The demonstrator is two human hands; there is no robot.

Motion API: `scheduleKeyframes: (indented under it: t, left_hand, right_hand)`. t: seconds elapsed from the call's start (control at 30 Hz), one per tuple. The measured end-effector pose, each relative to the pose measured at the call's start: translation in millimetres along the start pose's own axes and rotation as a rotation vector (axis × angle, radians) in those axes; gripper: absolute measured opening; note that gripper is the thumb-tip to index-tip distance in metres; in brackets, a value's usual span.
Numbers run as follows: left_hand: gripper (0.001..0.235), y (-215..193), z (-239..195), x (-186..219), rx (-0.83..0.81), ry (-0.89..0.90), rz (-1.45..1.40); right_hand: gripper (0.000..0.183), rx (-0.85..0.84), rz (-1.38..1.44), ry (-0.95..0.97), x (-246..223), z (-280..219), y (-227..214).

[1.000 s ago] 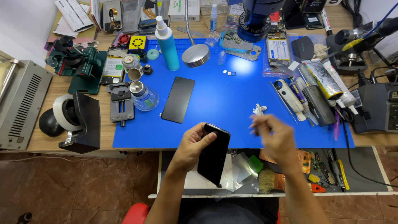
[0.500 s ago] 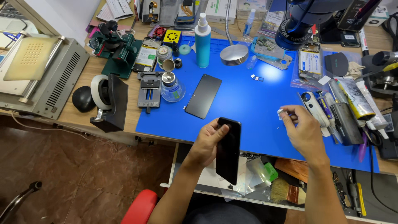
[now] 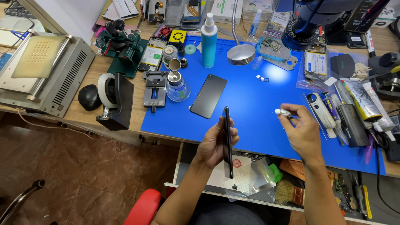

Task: The person cleans a black smartphone using a white tissue. They wipe the back, sides, and screen of the device while seated at a cluttered electronics workbench. The person rotates the phone to access different areas and continues wiping until the task is complete.

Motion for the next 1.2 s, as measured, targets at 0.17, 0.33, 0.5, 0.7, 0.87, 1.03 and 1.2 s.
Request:
scheduleKeyframes:
  t: [0.17,0.33,0.5,0.7,0.87,1.03,1.2]
  left_hand:
    - [0.025,-6.8,0.9,-2.3,0.041,0.003,0.005]
    - [0.024,23.4,-16.8,11.0,0.0,0.101,0.208]
    - [0.022,60.7,-39.5,32.2,-0.18,0.446,0.854]
    - [0.021,104.4,-68.1,27.6,-0.307,0.791,1.242]
    - [0.024,107.7,-73.4,11.5,-0.431,0.963,1.374]
    - [0.028,110.0,-78.5,2.6,-0.491,1.109,1.549]
    - [0.027,120.4,-85.4,-4.0,-0.487,1.228,1.626]
  right_hand:
    - [0.019,0.004,-0.008,-0.033,-3.1,-0.8,-0.3]
    - [0.016,-0.031,0.095,0.02,-4.0,-4.0,1.0]
    - [0.019,-0.034,0.243,-0.058,-19.4,-14.8,-6.6]
    - [0.037,-0.036,0.345,-0.167,-67.1,-64.6,-4.6]
    - [0.024,0.084,0.034,-0.469,-94.3,-87.5,-2.9]
    - [0.028,0.189,-0.134,-0.449,-79.9,-89.4,5.6]
    - [0.012,0.295,-0.159,-0.535,-100.8,-99.1,3.9]
Point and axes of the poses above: each hand's wrist, its own z-axis towards the middle knuckle, its own y-axis out of the palm, x = y × z, the point moved 7 cm from there along z, towards the middle knuckle, and after that the axes turned 11 degrees about y, right-handed, at the moved point
